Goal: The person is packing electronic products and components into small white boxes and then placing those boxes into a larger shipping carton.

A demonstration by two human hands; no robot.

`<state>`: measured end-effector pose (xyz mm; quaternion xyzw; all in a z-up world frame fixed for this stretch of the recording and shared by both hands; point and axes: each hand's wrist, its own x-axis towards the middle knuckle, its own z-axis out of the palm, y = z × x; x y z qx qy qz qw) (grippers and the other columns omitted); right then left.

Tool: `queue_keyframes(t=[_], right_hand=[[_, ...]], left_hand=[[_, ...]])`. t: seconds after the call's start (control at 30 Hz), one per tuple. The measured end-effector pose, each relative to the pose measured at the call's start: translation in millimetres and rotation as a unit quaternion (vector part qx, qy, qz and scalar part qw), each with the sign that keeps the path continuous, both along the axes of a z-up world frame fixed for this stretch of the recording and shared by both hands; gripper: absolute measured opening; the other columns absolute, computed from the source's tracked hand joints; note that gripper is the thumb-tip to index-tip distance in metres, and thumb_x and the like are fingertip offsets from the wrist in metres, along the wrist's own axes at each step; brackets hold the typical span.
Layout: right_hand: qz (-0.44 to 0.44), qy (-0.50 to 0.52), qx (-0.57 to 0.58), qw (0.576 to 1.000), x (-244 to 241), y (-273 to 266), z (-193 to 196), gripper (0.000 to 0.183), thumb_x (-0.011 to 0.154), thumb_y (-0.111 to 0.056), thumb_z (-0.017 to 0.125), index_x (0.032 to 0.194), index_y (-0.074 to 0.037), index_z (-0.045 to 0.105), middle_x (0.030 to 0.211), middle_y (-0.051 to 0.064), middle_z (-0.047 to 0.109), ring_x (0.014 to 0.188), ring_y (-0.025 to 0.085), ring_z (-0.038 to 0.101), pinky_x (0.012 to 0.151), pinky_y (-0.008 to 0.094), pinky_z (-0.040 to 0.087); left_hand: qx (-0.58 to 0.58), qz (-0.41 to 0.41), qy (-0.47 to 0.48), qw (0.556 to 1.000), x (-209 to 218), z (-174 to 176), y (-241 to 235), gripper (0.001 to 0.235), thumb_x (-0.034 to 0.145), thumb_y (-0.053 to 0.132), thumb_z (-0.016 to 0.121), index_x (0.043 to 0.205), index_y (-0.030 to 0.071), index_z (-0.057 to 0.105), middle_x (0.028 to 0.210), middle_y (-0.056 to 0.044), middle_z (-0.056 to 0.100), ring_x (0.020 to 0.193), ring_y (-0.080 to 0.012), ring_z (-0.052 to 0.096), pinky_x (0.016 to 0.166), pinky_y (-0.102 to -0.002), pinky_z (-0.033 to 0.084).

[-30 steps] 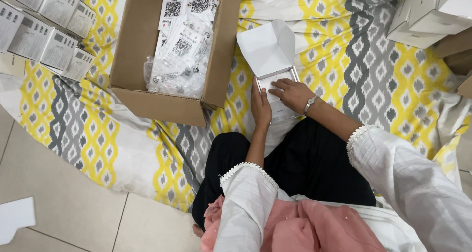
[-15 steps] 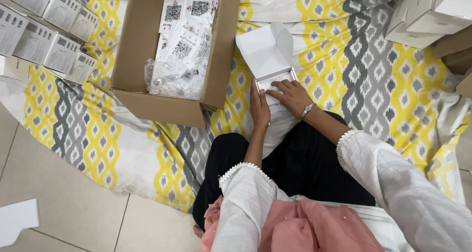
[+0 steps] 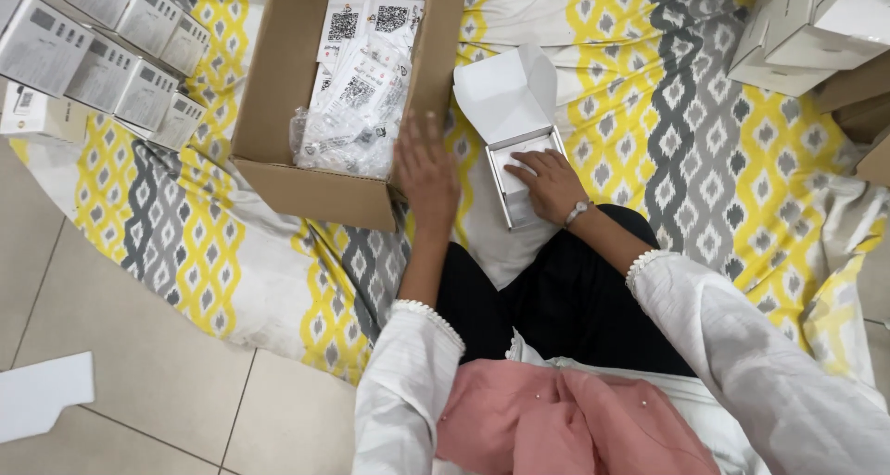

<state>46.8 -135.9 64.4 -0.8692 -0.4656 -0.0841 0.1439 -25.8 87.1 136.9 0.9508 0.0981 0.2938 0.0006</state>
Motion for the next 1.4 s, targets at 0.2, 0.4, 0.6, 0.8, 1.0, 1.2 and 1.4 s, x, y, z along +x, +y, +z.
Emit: queue_keyframes(t=[0.2, 0.4, 0.6, 0.8, 1.0, 1.2, 1.4], right_hand=[[-0.043, 0.145, 0.028, 0.988, -68.5, 25.1, 25.1, 0.048, 0.09, -0.035, 0.077, 0.124, -0.008, 0.057, 0.111, 0.009, 0.059, 0.107, 0.031, 0.059, 0.096, 0.045, 0.048], [-0.024, 0.202, 0.063, 0.977, -72.8, 44.3, -5.1, 0.058, 0.08, -0.009, 0.066, 0.135, -0.01, 0.049, 0.118, 0.011, 0.054, 0.099, 0.034, 0.064, 0.069, 0.047, 0.054], [0.015, 0.215, 0.076, 0.974, -81.6, 105.7, -12.3, 0.053, 0.085, -0.009, 0.067, 0.136, -0.009, 0.05, 0.118, 0.012, 0.054, 0.087, 0.036, 0.065, 0.07, 0.05, 0.054], [0.075, 0.203, 0.025, 0.976, -59.3, 133.9, -26.5, 0.058, 0.084, -0.012, 0.069, 0.138, -0.008, 0.048, 0.122, 0.013, 0.052, 0.087, 0.036, 0.066, 0.071, 0.049, 0.055], [0.173, 0.239, -0.032, 0.955, -53.5, 158.4, -31.3, 0.075, 0.086, -0.021, 0.073, 0.15, -0.011, 0.037, 0.131, 0.016, 0.048, 0.093, 0.038, 0.065, 0.079, 0.049, 0.055], [0.139, 0.297, -0.043, 0.944, -76.7, 160.1, 0.0, 0.076, 0.1, -0.026, 0.065, 0.161, -0.013, 0.022, 0.128, 0.019, 0.053, 0.103, 0.038, 0.063, 0.086, 0.048, 0.052], [-0.039, 0.243, 0.187, 0.951, -79.9, 45.7, 50.4, 0.077, 0.089, -0.013, 0.07, 0.158, -0.007, 0.037, 0.128, 0.02, 0.062, 0.111, 0.037, 0.064, 0.095, 0.045, 0.052]], left_hand=[[0.007, 0.087, 0.22, 0.972, -14.3, -44.0, 106.9, 0.046, 0.097, 0.049, 0.068, 0.078, 0.008, 0.077, 0.076, -0.016, 0.073, 0.071, -0.0318, 0.072, 0.068, -0.042, 0.057], [-0.016, 0.095, 0.211, 0.973, -43.5, -45.2, 99.8, 0.044, 0.096, 0.043, 0.067, 0.072, 0.007, 0.076, 0.072, -0.016, 0.073, 0.068, -0.0313, 0.073, 0.065, -0.042, 0.058], [-0.019, 0.161, 0.205, 0.965, -109.1, -50.6, 90.1, 0.046, 0.097, 0.044, 0.065, 0.071, 0.008, 0.076, 0.071, -0.016, 0.073, 0.066, -0.0324, 0.074, 0.062, -0.042, 0.058], [-0.018, 0.236, 0.179, 0.955, -186.2, -48.2, 85.1, 0.047, 0.1, 0.043, 0.063, 0.07, 0.008, 0.076, 0.069, -0.015, 0.072, 0.064, -0.0319, 0.073, 0.06, -0.042, 0.058], [-0.031, 0.308, 0.221, 0.925, -190.0, -43.4, 65.7, 0.046, 0.096, 0.044, 0.064, 0.07, 0.01, 0.077, 0.067, -0.013, 0.072, 0.063, -0.0299, 0.074, 0.059, -0.04, 0.058], [-0.117, 0.333, 0.211, 0.912, -151.8, 15.0, 36.2, 0.065, 0.09, 0.029, 0.071, 0.139, -0.009, 0.053, 0.132, -0.033, 0.059, 0.088, -0.0372, 0.073, 0.072, -0.042, 0.06], [-0.175, 0.02, 0.111, 0.978, -40.7, 22.8, -87.8, 0.065, 0.1, 0.019, 0.064, 0.153, -0.008, 0.035, 0.159, -0.036, 0.029, 0.138, -0.048, 0.043, 0.117, -0.055, 0.037]])
